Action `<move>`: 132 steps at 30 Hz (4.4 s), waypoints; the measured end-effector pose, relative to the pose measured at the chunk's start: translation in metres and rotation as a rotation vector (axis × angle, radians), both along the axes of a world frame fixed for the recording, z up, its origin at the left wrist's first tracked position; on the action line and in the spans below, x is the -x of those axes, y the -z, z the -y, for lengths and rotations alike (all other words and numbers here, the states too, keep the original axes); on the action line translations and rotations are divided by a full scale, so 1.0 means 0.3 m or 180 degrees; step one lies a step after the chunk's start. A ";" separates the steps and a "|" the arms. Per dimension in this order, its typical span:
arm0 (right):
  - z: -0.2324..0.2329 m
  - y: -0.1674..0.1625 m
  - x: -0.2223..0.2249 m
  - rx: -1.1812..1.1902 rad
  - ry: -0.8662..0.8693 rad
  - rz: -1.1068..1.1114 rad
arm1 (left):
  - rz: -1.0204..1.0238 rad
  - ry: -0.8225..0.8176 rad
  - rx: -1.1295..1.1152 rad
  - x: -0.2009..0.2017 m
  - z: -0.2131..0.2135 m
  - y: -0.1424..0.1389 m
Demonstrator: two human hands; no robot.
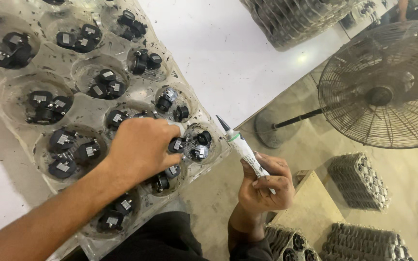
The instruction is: The person picks small black plastic components one at a time from a molded tray on the workbench, holds each in one hand, and squeezes adhesive from a tube onto the part with the other hand, then places the treated part back on the table or tray and reaches for the next one.
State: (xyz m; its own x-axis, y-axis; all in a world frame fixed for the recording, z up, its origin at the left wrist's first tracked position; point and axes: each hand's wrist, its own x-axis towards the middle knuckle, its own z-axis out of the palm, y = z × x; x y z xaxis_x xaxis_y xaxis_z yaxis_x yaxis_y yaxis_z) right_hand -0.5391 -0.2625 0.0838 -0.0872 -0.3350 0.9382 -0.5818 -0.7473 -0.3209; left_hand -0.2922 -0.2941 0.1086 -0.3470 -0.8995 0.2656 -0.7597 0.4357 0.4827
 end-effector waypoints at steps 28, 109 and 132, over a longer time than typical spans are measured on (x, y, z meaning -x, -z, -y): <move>-0.037 0.067 0.091 -0.0393 0.0389 0.0122 | 0.0697 0.0167 -0.0337 0.336 0.220 0.186; 0.098 -0.003 -0.153 -0.0088 -0.0945 -0.0649 | -0.4070 -0.0505 -0.1025 -0.072 0.043 0.083; 0.102 0.020 -0.164 0.0069 -0.0954 -0.0478 | -0.5034 -0.0117 -0.2102 -0.058 -0.002 0.181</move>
State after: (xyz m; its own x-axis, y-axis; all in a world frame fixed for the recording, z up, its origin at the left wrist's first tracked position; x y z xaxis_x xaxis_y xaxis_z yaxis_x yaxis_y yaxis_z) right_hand -0.4899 -0.2931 0.0779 0.1520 -0.3047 0.9403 -0.3748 -0.8980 -0.2304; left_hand -0.2749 -0.2936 0.0544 -0.1104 -0.9900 -0.0875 0.5927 -0.1362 0.7938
